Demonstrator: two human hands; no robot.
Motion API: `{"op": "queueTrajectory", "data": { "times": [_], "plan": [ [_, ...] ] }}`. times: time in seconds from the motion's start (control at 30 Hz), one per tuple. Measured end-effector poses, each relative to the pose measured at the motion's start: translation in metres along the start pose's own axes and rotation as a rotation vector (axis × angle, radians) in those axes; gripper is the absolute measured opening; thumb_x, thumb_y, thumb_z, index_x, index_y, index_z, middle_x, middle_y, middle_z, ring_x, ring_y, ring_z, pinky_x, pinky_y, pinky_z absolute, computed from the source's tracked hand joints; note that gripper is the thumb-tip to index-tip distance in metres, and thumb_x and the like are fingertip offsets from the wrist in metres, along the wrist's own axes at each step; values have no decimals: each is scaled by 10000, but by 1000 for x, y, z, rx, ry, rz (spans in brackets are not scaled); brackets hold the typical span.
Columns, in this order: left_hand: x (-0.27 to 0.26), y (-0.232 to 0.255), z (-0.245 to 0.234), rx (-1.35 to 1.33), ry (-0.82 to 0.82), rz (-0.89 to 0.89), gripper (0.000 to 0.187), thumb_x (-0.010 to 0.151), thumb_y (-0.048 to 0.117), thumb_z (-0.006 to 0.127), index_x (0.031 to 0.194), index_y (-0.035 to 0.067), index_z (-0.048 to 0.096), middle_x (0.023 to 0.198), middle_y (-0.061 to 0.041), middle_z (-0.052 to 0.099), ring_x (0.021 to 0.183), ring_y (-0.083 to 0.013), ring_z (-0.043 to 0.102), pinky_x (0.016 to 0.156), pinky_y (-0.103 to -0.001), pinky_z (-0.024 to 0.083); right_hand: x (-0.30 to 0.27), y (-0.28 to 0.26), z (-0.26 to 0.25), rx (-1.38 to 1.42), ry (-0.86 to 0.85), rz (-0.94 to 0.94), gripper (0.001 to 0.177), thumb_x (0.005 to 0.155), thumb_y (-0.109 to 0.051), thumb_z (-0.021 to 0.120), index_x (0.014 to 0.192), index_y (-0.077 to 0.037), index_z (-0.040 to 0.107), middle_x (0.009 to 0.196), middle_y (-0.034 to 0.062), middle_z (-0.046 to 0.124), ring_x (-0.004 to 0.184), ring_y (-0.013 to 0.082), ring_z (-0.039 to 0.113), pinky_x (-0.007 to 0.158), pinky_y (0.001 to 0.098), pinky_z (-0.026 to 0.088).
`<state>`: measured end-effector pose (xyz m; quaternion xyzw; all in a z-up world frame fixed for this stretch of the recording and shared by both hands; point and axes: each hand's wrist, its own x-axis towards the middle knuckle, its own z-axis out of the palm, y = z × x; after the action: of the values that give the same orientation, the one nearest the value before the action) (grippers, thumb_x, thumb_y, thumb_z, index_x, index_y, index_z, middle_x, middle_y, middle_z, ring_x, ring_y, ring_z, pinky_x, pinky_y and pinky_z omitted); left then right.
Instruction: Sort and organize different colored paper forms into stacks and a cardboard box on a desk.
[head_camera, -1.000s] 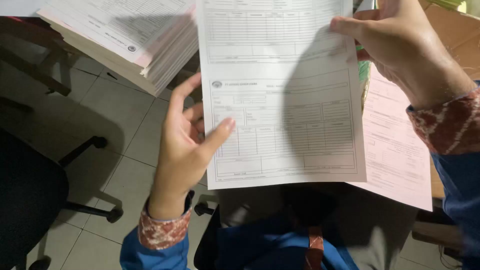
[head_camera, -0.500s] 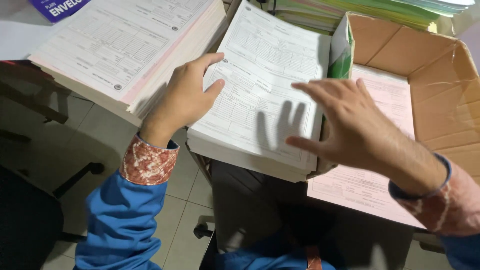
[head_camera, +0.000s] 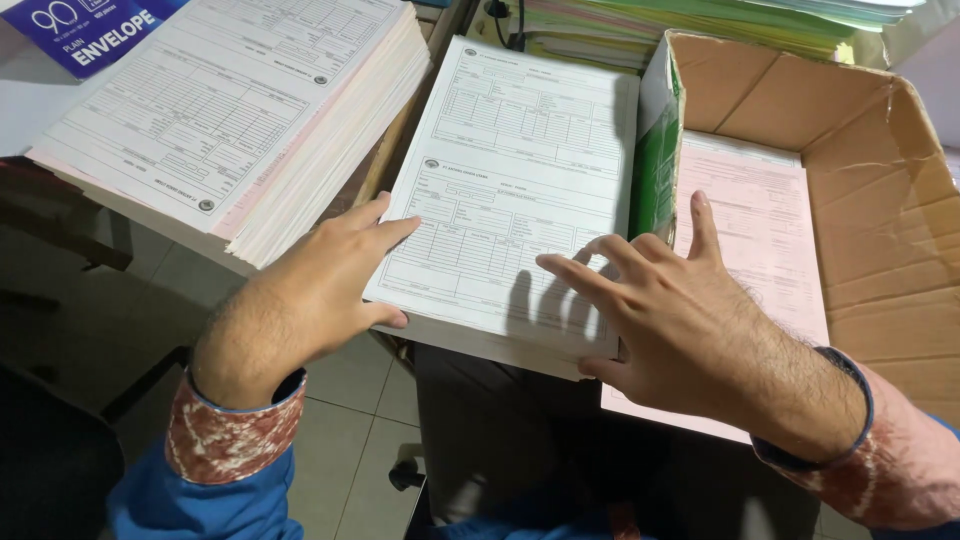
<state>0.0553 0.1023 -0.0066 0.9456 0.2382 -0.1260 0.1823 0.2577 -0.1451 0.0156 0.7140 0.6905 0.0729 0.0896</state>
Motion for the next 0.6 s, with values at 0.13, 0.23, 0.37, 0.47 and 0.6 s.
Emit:
{"op": "queueTrajectory", "data": {
  "times": [0.13, 0.23, 0.37, 0.47, 0.6],
  "plan": [
    [-1, -1, -2, -30, 91, 74, 1139, 595, 326, 1046, 1529, 133, 425, 1624, -176, 330, 1480, -359, 336, 1179, -512, 325, 1, -1, -1, 78, -22, -8, 1125, 643, -648, 853, 1586, -319, 333, 1346, 88, 522, 1020, 282, 657, 1005, 869, 268],
    [-5, 18, -26, -44, 69, 36, 1159, 619, 482, 1012, 1532, 119, 397, 1559, -128, 423, 1424, -307, 414, 1174, -492, 355, -1, -1, -2, 116, -55, 12, 1162, 625, -582, 890, 1601, -326, 313, 1319, 99, 505, 1030, 280, 652, 1004, 873, 260],
    [2, 72, -80, -22, 1, -217, 931, 901, 461, 723, 1636, 201, 214, 1539, -122, 442, 1336, -308, 541, 1085, -592, 482, -4, -2, 3, 53, -106, 101, 1193, 603, -669, 880, 1597, -326, 316, 1035, 92, 586, 948, 301, 650, 985, 881, 279],
    [46, 87, -104, 85, 3, -232, 683, 1041, 369, 602, 1579, 72, 306, 1331, -233, 592, 1132, -381, 668, 969, -566, 572, -11, -9, 8, -17, -2, 109, 1276, 518, -768, 886, 1565, -256, 368, 942, 95, 612, 887, 291, 634, 1036, 794, 320],
    [143, 63, -113, 191, 43, -162, 541, 1109, 330, 469, 1544, 43, 326, 1543, -305, 364, 1251, -453, 567, 1029, -590, 515, -11, -14, 4, -142, 98, 153, 1255, 509, -785, 816, 1565, -249, 402, 931, 74, 638, 1079, 357, 535, 1043, 744, 387]
  ]
}}
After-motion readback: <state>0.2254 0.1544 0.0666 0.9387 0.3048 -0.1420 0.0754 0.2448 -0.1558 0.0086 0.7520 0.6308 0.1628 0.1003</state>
